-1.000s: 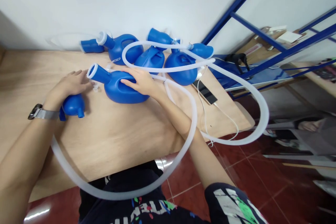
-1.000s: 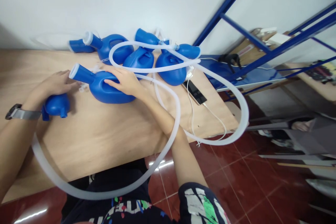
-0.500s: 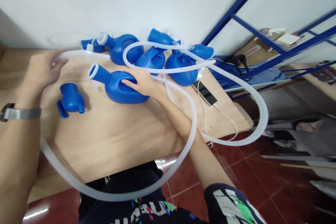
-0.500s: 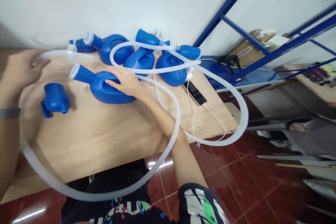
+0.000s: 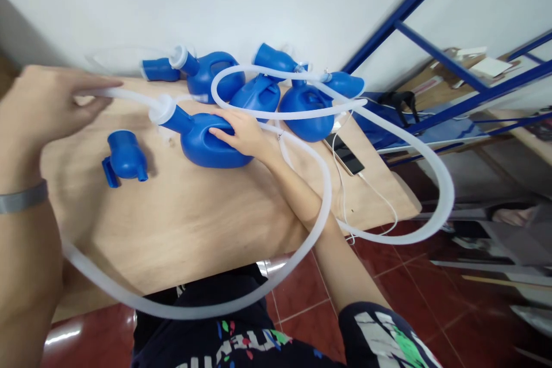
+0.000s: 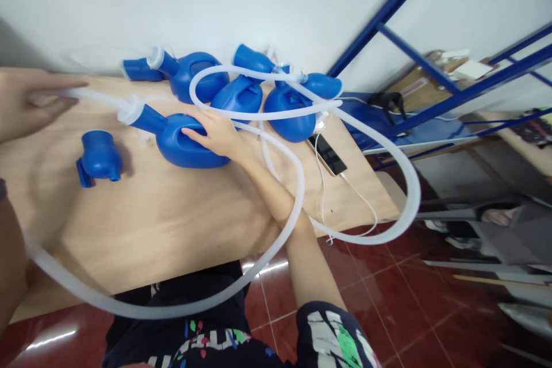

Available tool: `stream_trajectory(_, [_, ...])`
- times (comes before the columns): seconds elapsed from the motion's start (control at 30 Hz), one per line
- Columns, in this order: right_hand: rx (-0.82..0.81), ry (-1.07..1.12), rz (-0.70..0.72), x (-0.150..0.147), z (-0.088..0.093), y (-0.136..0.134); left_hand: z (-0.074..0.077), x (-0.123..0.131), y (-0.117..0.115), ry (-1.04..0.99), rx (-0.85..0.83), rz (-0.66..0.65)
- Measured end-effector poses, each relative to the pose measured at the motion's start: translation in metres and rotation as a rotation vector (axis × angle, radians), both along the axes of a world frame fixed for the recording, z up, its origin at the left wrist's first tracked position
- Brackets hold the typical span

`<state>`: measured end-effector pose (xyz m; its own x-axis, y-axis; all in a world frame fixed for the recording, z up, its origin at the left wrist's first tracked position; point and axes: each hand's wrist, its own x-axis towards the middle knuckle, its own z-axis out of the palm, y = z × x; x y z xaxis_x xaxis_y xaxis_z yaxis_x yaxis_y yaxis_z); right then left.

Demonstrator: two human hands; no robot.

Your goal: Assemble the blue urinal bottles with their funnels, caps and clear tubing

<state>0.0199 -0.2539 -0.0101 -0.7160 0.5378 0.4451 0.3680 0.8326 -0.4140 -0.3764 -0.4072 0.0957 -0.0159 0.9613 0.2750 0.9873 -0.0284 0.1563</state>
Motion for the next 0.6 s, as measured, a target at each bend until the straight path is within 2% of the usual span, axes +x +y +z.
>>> stream_trajectory(0.03, [-0.002,0.006,0.009,0.000,0.000,0.000,0.003,0.023,0.002,-0.023,0.005,-0.032])
stream_trajectory(0.1, [-0.003,0.018,0.026,0.001,0.001,-0.001,0.004,0.058,0.008,-0.048,-0.057,-0.187])
stream_trajectory(0.17, [-0.001,0.015,0.017,0.000,0.002,-0.001,-0.002,0.073,0.013,-0.075,-0.040,-0.225])
stream_trajectory(0.27, [-0.001,-0.007,-0.013,0.000,0.002,-0.001,-0.015,0.071,0.019,-0.160,0.042,-0.224])
stream_trajectory(0.37, [-0.013,-0.017,-0.013,-0.001,0.002,-0.001,-0.023,0.065,0.021,-0.209,0.048,-0.237])
stream_trajectory(0.6, [-0.052,-0.030,0.045,0.001,0.007,0.002,-0.030,0.079,0.025,-0.108,-0.001,-0.147])
